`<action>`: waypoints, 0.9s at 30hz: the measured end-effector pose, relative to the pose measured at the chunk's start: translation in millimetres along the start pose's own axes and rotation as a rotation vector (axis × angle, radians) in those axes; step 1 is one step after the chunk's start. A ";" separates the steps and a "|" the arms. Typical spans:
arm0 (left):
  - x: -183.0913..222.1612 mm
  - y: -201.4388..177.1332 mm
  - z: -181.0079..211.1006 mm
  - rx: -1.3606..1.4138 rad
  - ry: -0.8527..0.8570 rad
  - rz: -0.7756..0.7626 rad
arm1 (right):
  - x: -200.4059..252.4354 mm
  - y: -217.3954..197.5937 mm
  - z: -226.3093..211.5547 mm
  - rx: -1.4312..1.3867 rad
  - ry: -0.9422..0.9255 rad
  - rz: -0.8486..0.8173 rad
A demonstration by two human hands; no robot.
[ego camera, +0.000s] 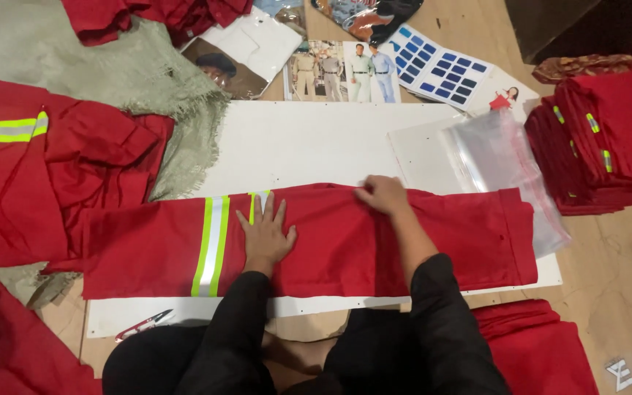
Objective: Folding red work pants with reflective stripes on a board and trimming loose threads with snips.
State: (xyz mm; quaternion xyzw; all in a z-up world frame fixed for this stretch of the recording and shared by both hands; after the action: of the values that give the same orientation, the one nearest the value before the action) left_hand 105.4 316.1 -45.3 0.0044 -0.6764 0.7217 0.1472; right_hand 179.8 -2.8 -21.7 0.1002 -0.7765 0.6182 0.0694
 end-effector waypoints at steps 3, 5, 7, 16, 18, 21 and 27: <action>-0.5 3.5 -0.3 -0.017 0.001 -0.015 | -4.9 -1.9 -52.1 -0.044 -0.064 -0.085; -0.2 1.2 -0.2 -0.019 -0.002 -0.012 | -9.4 -1.7 -72.2 0.006 -0.070 -0.135; 1.3 -1.6 0.0 -0.012 -0.003 -0.027 | -11.5 0.8 -71.8 -0.075 0.072 -0.187; 1.9 3.6 -1.9 0.049 0.021 0.123 | -12.3 18.6 -62.2 0.175 -0.296 0.550; 3.4 7.3 -2.7 0.070 0.008 0.125 | 22.9 37.6 -100.7 0.114 -0.371 0.547; 0.3 10.1 -3.8 0.115 -0.003 0.165 | 67.0 56.2 -146.8 -0.010 -0.453 0.376; -6.4 50.0 -23.7 0.040 0.083 0.156 | 69.8 91.2 -142.1 -0.050 -0.382 0.156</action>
State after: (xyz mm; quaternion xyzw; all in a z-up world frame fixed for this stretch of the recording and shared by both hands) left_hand 105.2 335.9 -97.4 -0.0754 -0.6533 0.7440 0.1182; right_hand 87.8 150.3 -59.7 0.1536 -0.7959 0.5721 -0.1248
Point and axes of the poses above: each hand's wrist, its own x-axis away from the middle knuckle, its own y-axis out of the palm, z = x × y, the point moved 6 cm from there along -x, towards the middle knuckle, and after that the axes turned 5 degrees about -x, right-handed, at the moved point
